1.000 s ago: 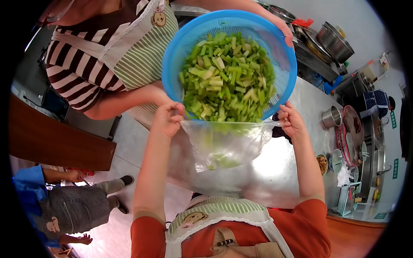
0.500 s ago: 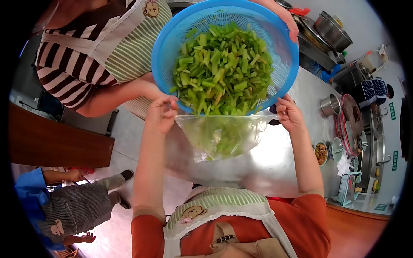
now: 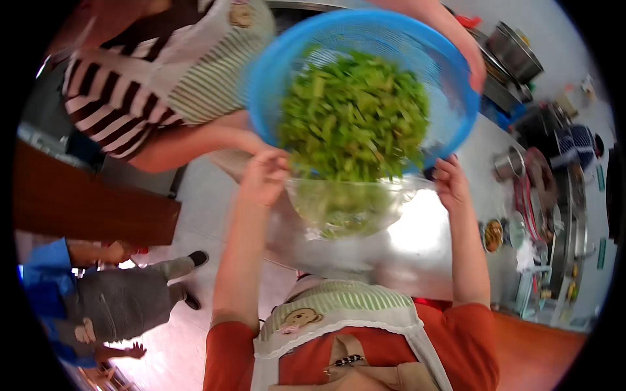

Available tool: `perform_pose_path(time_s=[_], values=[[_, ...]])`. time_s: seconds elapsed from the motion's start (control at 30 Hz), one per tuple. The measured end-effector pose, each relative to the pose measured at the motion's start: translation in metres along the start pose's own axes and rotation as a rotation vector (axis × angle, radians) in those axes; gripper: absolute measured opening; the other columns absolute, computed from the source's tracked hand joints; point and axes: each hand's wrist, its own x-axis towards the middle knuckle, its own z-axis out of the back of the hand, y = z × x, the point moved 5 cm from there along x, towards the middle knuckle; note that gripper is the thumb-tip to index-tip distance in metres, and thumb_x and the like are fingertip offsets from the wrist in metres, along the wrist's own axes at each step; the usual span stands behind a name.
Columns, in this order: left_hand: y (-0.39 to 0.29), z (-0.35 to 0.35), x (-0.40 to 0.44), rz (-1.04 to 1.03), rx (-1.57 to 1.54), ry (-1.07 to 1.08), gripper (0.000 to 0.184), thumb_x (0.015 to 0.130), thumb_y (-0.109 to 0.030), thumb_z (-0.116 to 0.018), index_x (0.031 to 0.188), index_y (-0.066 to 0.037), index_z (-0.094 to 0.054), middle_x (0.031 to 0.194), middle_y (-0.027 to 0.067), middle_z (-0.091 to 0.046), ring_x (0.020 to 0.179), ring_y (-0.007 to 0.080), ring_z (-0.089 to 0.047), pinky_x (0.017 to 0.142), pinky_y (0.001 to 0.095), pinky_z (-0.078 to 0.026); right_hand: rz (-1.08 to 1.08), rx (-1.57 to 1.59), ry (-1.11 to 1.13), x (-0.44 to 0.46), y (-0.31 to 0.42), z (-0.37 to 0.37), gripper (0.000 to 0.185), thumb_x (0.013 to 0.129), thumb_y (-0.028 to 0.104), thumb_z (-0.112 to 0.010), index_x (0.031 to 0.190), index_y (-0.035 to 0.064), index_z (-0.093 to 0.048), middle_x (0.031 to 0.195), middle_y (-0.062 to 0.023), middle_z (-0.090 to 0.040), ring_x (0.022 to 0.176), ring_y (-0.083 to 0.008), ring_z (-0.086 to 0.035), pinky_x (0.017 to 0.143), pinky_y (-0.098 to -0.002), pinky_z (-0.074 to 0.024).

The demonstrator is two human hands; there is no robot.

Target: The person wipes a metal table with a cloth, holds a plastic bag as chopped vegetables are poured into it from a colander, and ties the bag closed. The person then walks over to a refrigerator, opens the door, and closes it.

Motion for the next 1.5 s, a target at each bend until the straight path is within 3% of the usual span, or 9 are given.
perform_pose_path(time_s=[0.03,0.17,0.4,0.53,0.63,0.67,1.2,1.27,1.5], values=[[0.006,0.003,-0.002,0.017,0.047,-0.013,0.004,0.085,-0.003,-0.058,0.088,-0.002,-0.054,0.081,0.0067,-0.058,0.07,0.0151,-0.057,0.042,0.02,-0.034,-0.039,0.059,0.061,0.0,0.0,0.002,0.042,0.088,-0.003,-0.054,0.129,0.0062,-0.047,0.122,-0.0145,-0.059,0.054,0.0004,-0.043,0.04,-0.0116,-0.0308],[-0.008,-0.007,-0.025,-0.055,-0.058,0.049,0.008,0.085,-0.001,-0.057,0.091,-0.005,-0.054,0.083,0.0046,-0.055,0.07,0.0154,-0.053,0.044,0.0198,-0.034,-0.038,-0.028,-0.006,-0.029,-0.006,-0.014,0.042,0.089,-0.004,-0.049,0.13,0.0075,-0.048,0.118,-0.0077,-0.06,0.052,-0.0004,-0.044,0.037,-0.0126,-0.031],[-0.004,0.0,-0.02,-0.059,-0.043,0.037,0.008,0.086,0.001,-0.054,0.092,-0.005,-0.054,0.083,0.0048,-0.054,0.069,0.014,-0.053,0.043,0.0182,-0.033,-0.034,-0.011,-0.011,-0.031,-0.007,-0.004,0.039,0.088,-0.002,-0.052,0.125,0.0105,-0.05,0.126,-0.0101,-0.057,0.054,-0.0009,-0.043,0.037,-0.013,-0.0255],[0.007,0.019,-0.03,-0.173,0.053,-0.021,0.005,0.087,0.0,-0.053,0.091,-0.003,-0.054,0.085,0.0061,-0.056,0.069,0.0141,-0.054,0.043,0.0191,-0.035,-0.027,-0.083,0.023,-0.047,-0.001,-0.02,0.038,0.089,0.0,-0.054,0.126,0.0079,-0.049,0.089,0.004,-0.057,0.054,-0.0002,-0.042,0.035,-0.0135,-0.0255],[0.008,0.022,-0.031,-0.091,-0.044,0.039,0.006,0.086,0.001,-0.054,0.091,-0.002,-0.054,0.084,0.0059,-0.056,0.069,0.0148,-0.053,0.042,0.0205,-0.035,0.023,-0.07,0.028,-0.051,-0.008,-0.018,0.04,0.089,0.0,-0.054,0.128,0.0068,-0.048,0.103,0.0005,-0.061,0.054,0.0002,-0.041,0.038,-0.0131,-0.0272],[0.002,0.02,-0.032,-0.058,-0.054,0.065,0.006,0.086,0.001,-0.054,0.091,-0.002,-0.054,0.084,0.0057,-0.056,0.069,0.0146,-0.053,0.042,0.0203,-0.035,0.024,-0.023,0.047,-0.048,-0.007,-0.013,0.037,0.089,-0.002,-0.052,0.125,0.0069,-0.051,0.123,-0.0111,-0.059,0.056,-0.0004,-0.045,0.039,-0.0121,-0.0312],[0.011,0.005,-0.044,-0.027,0.019,0.086,0.007,0.087,0.003,-0.052,0.094,0.001,-0.054,0.081,0.0041,-0.049,0.066,0.0125,-0.046,0.043,0.0186,-0.033,0.05,-0.022,0.019,-0.08,0.001,-0.016,0.038,0.083,-0.007,-0.055,0.12,0.0025,-0.053,0.126,-0.015,-0.058,0.052,-0.0011,-0.039,0.046,-0.014,-0.0346],[-0.002,0.013,-0.043,-0.068,-0.029,0.126,0.02,0.085,0.004,-0.053,0.103,-0.006,-0.054,0.089,0.0019,-0.054,0.064,0.0129,-0.05,0.041,0.0178,-0.033,0.031,-0.088,0.02,-0.086,0.0,-0.021,0.038,0.082,-0.007,-0.055,0.119,0.0012,-0.053,0.127,-0.0155,-0.058,0.053,-0.0012,-0.04,0.046,-0.0143,-0.0335],[0.006,0.013,-0.043,-0.027,0.071,0.074,0.025,0.084,0.004,-0.053,0.108,-0.006,-0.054,0.093,0.0028,-0.054,0.064,0.0113,-0.049,0.04,0.0173,-0.033,0.084,-0.111,0.05,-0.094,0.0,-0.025,0.045,0.081,-0.006,-0.051,0.126,-0.0013,-0.049,0.121,-0.0146,-0.06,0.053,-0.003,-0.039,0.046,-0.0153,-0.0323]])
